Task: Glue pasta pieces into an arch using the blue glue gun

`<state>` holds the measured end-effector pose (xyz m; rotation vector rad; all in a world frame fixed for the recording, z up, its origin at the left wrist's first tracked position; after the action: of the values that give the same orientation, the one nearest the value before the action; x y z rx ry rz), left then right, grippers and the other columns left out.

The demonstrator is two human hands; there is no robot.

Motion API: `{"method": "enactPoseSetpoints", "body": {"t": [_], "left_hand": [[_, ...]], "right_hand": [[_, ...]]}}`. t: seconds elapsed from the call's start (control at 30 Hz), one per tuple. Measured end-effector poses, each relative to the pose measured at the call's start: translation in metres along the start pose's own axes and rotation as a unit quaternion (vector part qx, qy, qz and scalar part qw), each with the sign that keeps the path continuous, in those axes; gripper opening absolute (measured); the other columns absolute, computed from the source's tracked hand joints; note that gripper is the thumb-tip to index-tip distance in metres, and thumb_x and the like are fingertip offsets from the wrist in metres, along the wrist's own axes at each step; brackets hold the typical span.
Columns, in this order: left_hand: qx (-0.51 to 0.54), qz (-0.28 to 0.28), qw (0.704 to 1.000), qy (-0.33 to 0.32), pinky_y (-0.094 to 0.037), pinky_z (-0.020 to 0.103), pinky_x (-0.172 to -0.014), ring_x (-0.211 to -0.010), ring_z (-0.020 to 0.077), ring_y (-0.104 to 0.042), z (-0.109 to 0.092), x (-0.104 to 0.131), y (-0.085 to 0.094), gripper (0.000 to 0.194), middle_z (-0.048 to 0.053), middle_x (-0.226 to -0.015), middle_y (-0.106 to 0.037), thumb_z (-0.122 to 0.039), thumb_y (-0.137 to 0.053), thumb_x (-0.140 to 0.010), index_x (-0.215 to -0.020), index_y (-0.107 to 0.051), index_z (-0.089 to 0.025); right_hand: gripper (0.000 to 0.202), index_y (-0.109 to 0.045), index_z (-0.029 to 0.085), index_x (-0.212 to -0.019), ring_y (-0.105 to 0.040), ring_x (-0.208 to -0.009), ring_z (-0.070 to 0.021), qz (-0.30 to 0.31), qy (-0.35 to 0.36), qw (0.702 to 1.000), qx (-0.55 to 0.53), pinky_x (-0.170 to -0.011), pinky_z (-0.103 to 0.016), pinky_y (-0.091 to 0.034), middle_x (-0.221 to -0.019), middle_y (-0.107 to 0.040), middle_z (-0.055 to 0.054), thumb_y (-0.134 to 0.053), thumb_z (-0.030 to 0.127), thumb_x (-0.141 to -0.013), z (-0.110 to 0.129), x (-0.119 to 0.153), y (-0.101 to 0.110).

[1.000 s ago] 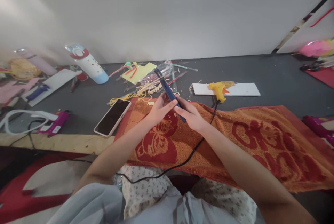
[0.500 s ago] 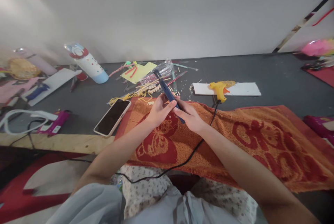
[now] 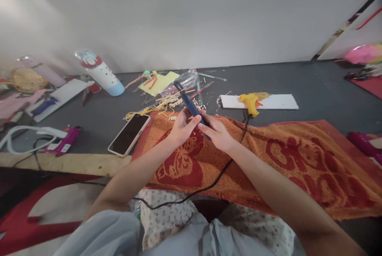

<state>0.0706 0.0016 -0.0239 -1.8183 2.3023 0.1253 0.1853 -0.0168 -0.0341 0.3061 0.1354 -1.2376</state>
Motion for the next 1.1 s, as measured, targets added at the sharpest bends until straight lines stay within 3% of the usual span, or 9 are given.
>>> {"method": "enactPoseSetpoints", "body": {"t": [0.17, 0.27, 0.37, 0.43, 0.53, 0.63, 0.8, 0.97, 1.1], "left_hand": [[-0.002, 0.009, 1.000, 0.009, -0.051, 0.037, -0.093, -0.102, 0.0224, -0.065, 0.005, -0.005, 0.000, 0.057, 0.008, -0.100, -0.071, -0.065, -0.074, -0.070, -0.100, -0.059, -0.019], [-0.021, 0.015, 0.999, 0.029, -0.053, 0.033, -0.082, -0.092, 0.0196, -0.065, 0.008, -0.006, 0.002, 0.055, 0.006, -0.096, -0.068, -0.066, -0.070, -0.073, -0.098, -0.060, -0.018], [-0.142, -0.019, 0.990, 0.016, -0.053, 0.033, -0.072, -0.076, 0.0171, -0.064, -0.001, -0.006, 0.013, 0.044, 0.004, -0.083, -0.065, -0.062, -0.052, -0.089, -0.093, -0.058, -0.018], [-0.297, -0.084, 0.949, -0.058, -0.052, 0.036, -0.076, -0.076, 0.0181, -0.062, -0.019, -0.006, 0.025, 0.033, 0.005, -0.081, -0.064, -0.051, -0.049, -0.094, -0.090, -0.057, -0.019], [-0.470, -0.164, 0.846, -0.193, -0.047, 0.044, -0.095, -0.100, 0.0246, -0.060, -0.044, -0.006, 0.038, 0.015, 0.011, -0.098, -0.065, -0.034, -0.054, -0.092, -0.095, -0.056, -0.019], [-0.547, -0.174, 0.790, -0.217, -0.040, 0.047, -0.104, -0.118, 0.0294, -0.055, -0.042, -0.014, 0.048, 0.017, 0.016, -0.116, -0.063, -0.025, -0.049, -0.092, -0.105, -0.056, -0.017], [-0.593, -0.127, 0.788, -0.112, -0.049, 0.039, -0.084, -0.093, 0.0267, -0.064, -0.022, -0.027, 0.065, 0.018, 0.012, -0.094, -0.068, -0.017, -0.042, -0.090, -0.096, -0.059, -0.019], [-0.614, -0.129, 0.776, -0.068, -0.047, 0.036, -0.075, -0.086, 0.0278, -0.066, -0.027, -0.025, 0.065, 0.022, 0.013, -0.095, -0.069, -0.013, -0.042, -0.086, -0.096, -0.061, -0.018], [-0.599, -0.134, 0.787, -0.055, -0.046, 0.037, -0.075, -0.082, 0.0281, -0.066, -0.028, -0.024, 0.064, 0.021, 0.011, -0.088, -0.068, -0.015, -0.040, -0.086, -0.091, -0.060, -0.019]], "right_hand": [[0.058, -0.060, 0.019, -0.126, -0.058, -0.113, -0.0277, -0.005, -0.005, 1.000, -0.023, -0.104, -0.045, -0.041, -0.122, -0.066, -0.011, -0.054, 0.062, -0.087, -0.001, -0.001, 0.001], [0.058, -0.059, 0.017, -0.126, -0.060, -0.101, -0.0253, -0.008, -0.034, 0.999, -0.026, -0.089, -0.040, -0.048, -0.110, -0.067, -0.010, -0.054, 0.059, -0.086, -0.004, -0.002, 0.002], [0.053, -0.059, 0.015, -0.121, -0.058, -0.083, -0.0204, -0.028, -0.046, 0.998, -0.018, -0.075, -0.034, -0.047, -0.094, -0.065, -0.007, -0.054, 0.055, -0.087, -0.005, -0.001, 0.007], [0.046, -0.060, 0.015, -0.115, -0.055, -0.073, -0.0174, -0.037, -0.053, 0.998, -0.001, -0.069, -0.032, -0.045, -0.084, -0.062, -0.004, -0.053, 0.051, -0.087, -0.006, -0.001, 0.010], [0.037, -0.059, 0.016, -0.110, -0.053, -0.068, -0.0161, -0.027, -0.058, 0.998, 0.025, -0.067, -0.031, -0.043, -0.078, -0.058, -0.001, -0.051, 0.046, -0.089, -0.004, 0.000, 0.011], [0.036, -0.059, 0.017, -0.112, -0.056, -0.074, -0.0184, -0.014, -0.043, 0.998, 0.038, -0.071, -0.033, -0.044, -0.085, -0.062, -0.004, -0.050, 0.044, -0.090, 0.000, 0.001, 0.010], [0.038, -0.059, 0.017, -0.115, -0.061, -0.087, -0.0242, 0.010, -0.037, 0.998, 0.055, -0.074, -0.035, -0.046, -0.088, -0.065, -0.007, -0.051, 0.044, -0.089, 0.007, 0.002, 0.007], [0.040, -0.060, 0.015, -0.115, -0.061, -0.088, -0.0253, 0.024, -0.039, 0.998, 0.053, -0.074, -0.036, -0.046, -0.082, -0.064, -0.007, -0.049, 0.043, -0.089, 0.011, 0.002, 0.006], [0.038, -0.061, 0.016, -0.114, -0.061, -0.087, -0.0243, 0.020, -0.046, 0.997, 0.052, -0.074, -0.035, -0.045, -0.080, -0.064, -0.006, -0.049, 0.043, -0.089, 0.009, 0.002, 0.006]]}}
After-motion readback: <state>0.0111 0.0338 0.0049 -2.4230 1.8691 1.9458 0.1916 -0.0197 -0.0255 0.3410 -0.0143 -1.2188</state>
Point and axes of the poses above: each hand's wrist, its own x-axis away from the middle knuckle, its own y-axis out of the back of the hand, z = x × y, the point moved 6 cm from there along -x, towards the middle knuckle
